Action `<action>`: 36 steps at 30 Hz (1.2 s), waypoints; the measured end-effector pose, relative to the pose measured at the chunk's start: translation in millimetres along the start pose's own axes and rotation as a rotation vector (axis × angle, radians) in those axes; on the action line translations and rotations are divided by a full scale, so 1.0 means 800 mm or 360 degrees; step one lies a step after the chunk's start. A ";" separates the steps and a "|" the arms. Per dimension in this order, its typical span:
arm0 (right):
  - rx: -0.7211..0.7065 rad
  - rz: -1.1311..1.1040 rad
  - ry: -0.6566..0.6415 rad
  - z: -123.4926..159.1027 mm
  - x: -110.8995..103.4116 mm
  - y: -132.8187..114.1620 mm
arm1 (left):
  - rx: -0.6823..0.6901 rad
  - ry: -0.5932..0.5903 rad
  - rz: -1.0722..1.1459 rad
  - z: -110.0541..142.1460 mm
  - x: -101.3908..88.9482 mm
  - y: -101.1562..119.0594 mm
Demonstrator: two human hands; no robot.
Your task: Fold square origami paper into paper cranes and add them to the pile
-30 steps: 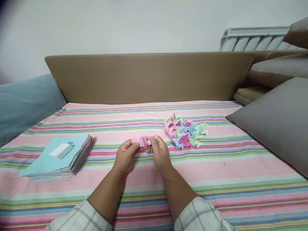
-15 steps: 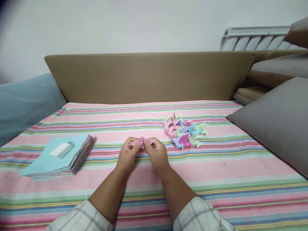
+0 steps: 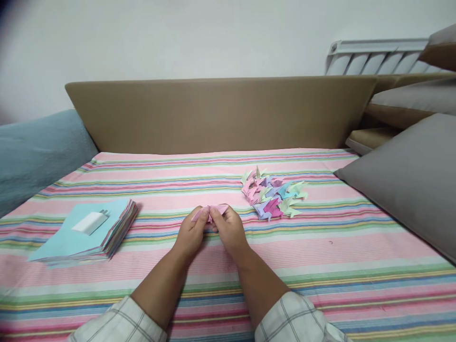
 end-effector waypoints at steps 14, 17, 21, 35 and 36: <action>-0.0233 0.0242 0.0091 0.013 0.002 -0.021 | 0.0000 0.0034 0.0104 -0.001 0.004 -0.010; -0.0155 0.0205 0.0051 0.009 0.004 -0.014 | 0.0102 0.0035 -0.0059 -0.002 0.000 -0.002; -0.0138 0.0196 -0.0033 0.005 0.008 -0.007 | 0.0242 -0.0036 -0.0222 -0.004 0.002 0.009; -0.0271 0.0354 0.0075 0.013 0.007 -0.020 | -0.0220 0.0254 0.0339 0.006 0.001 -0.021; -0.0215 0.0281 0.0042 0.011 0.008 -0.017 | -0.0252 0.0268 0.0358 0.007 0.001 -0.022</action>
Point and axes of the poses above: each hand's wrist, its own z-axis away from the middle knuckle, its own x-axis out of the palm, y = z × x, the point moved 9 cm from there along -z, towards the middle knuckle, and after that the axes turned 15 degrees about x, right-handed, at the moved point
